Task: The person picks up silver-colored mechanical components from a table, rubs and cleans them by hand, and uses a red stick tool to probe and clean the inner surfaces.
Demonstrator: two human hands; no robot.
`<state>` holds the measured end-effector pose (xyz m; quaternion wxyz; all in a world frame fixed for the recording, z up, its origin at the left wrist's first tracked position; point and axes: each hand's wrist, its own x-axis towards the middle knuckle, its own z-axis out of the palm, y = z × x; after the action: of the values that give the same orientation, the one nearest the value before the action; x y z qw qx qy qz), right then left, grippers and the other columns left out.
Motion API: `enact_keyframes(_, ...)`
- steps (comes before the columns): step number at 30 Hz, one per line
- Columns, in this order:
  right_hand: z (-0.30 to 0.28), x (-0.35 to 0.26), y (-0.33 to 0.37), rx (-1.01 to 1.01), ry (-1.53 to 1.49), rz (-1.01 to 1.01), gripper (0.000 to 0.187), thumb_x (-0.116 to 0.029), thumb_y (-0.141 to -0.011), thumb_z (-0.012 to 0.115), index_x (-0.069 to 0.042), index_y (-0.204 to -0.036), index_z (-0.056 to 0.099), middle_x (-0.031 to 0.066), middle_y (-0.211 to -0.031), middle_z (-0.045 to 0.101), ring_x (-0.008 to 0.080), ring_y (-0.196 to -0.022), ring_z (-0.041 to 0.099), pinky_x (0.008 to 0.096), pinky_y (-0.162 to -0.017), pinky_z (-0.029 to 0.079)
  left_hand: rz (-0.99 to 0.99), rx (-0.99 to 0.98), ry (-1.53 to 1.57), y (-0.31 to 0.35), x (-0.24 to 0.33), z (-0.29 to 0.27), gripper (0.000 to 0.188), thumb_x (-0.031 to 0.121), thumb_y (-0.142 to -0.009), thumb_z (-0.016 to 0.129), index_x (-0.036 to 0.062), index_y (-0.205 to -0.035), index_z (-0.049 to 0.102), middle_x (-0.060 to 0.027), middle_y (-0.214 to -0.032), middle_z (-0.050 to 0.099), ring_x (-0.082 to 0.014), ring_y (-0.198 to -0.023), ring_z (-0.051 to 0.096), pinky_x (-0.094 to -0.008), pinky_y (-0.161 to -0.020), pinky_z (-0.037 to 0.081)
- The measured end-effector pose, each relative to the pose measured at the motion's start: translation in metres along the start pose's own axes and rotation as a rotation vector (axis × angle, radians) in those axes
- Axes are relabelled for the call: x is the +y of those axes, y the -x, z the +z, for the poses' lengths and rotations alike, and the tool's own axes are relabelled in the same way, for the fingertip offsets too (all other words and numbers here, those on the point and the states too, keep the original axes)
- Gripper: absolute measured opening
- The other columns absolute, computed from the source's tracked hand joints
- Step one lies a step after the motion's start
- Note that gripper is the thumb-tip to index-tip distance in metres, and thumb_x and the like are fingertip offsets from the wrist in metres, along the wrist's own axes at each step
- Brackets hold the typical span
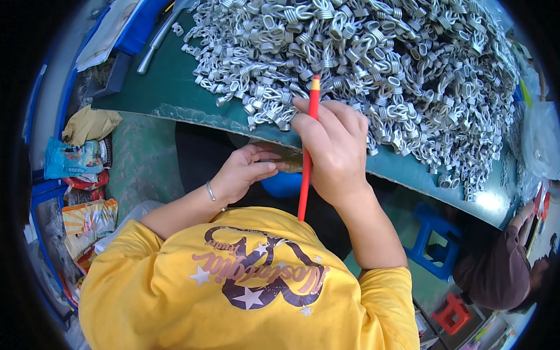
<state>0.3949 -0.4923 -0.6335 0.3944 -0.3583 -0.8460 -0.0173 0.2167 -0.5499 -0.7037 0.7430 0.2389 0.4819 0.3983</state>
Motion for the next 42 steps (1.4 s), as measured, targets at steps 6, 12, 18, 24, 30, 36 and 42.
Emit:
enact_keyframes(6, 0.006, 0.006, -0.006, -0.049, 0.138, -0.034, 0.017, -0.013, -0.067, 0.056, -0.009, -0.084, 0.056, 0.0036, -0.086, 0.059, 0.0207, -0.082, 0.054, 0.0322, -0.071, 0.035, 0.023, -0.146, -0.13, 0.011, 0.027, 0.011, 0.028, 0.002, -0.081, 0.057, -0.0049, -0.107, 0.051, -0.0147, -0.095, 0.06, -0.0218, -0.087, 0.061, -0.0299, -0.077, 0.05)
enact_keyframes(12, 0.002, 0.0, 0.008, 0.087, -0.245, -0.017, 0.02, -0.003, -0.059, 0.061, -0.008, -0.077, 0.052, 0.0066, -0.08, 0.06, 0.0224, -0.071, 0.055, 0.0319, -0.064, 0.038, 0.195, -0.25, -0.016, 0.015, 0.044, 0.022, 0.033, 0.004, -0.081, 0.058, -0.0062, -0.111, 0.049, -0.0156, -0.093, 0.061, -0.0223, -0.083, 0.063, -0.0292, -0.073, 0.052)
enact_keyframes(18, -0.004, -0.01, 0.021, 0.124, -0.59, 0.206, 0.025, 0.011, -0.067, 0.06, -0.004, -0.084, 0.049, 0.0151, -0.085, 0.061, 0.0242, -0.071, 0.058, 0.0301, -0.066, 0.046, 0.335, -0.197, -0.083, 0.019, 0.047, 0.027, 0.024, 0.0, -0.08, 0.059, -0.0069, -0.102, 0.053, -0.0119, -0.089, 0.061, -0.015, -0.077, 0.062, -0.0241, -0.067, 0.052)
enact_keyframes(24, -0.013, -0.024, 0.029, 0.133, -1.014, 0.649, 0.02, 0.01, -0.081, 0.051, -0.001, -0.095, 0.042, 0.0179, -0.097, 0.057, 0.0143, -0.076, 0.06, 0.0246, -0.069, 0.05, 0.496, -0.175, -0.244, 0.023, 0.046, 0.027, 0.024, -0.005, -0.076, 0.061, -0.0049, -0.098, 0.054, -0.011, -0.088, 0.06, -0.0158, -0.074, 0.062, -0.0235, -0.065, 0.051)
enact_keyframes(30, -0.005, -0.019, 0.044, 0.124, -1.35, 0.648, 0.029, 0.014, -0.076, 0.055, -0.004, -0.094, 0.041, 0.0157, -0.093, 0.055, 0.0173, -0.087, 0.056, 0.0279, -0.077, 0.047, 0.736, -0.234, -0.372, 0.025, 0.048, 0.029, 0.028, -0.008, -0.071, 0.065, -0.0029, -0.097, 0.055, -0.0093, -0.093, 0.055, -0.0112, -0.078, 0.056, -0.0218, -0.067, 0.047)
enact_keyframes(36, -0.007, -0.021, 0.047, 0.169, -1.111, 0.462, 0.036, 0.016, -0.072, 0.058, -0.005, -0.095, 0.04, 0.0174, -0.098, 0.053, 0.0199, -0.087, 0.056, 0.0294, -0.076, 0.048, 0.747, -0.223, -0.356, 0.024, 0.044, 0.028, 0.025, -0.007, -0.073, 0.064, -0.0029, -0.096, 0.056, -0.0097, -0.093, 0.055, -0.0112, -0.078, 0.057, -0.0215, -0.067, 0.048)
enact_keyframes(42, -0.017, -0.018, 0.042, 0.122, -0.833, 0.357, 0.028, 0.007, -0.068, 0.065, -0.003, -0.087, 0.047, 0.0182, -0.088, 0.059, 0.0196, -0.075, 0.058, 0.0289, -0.065, 0.047, 0.447, -0.271, -0.309, 0.025, 0.032, 0.012, 0.021, -0.005, -0.078, 0.059, -0.0037, -0.097, 0.051, -0.0099, -0.08, 0.06, -0.0153, -0.07, 0.063, -0.0223, -0.062, 0.051)
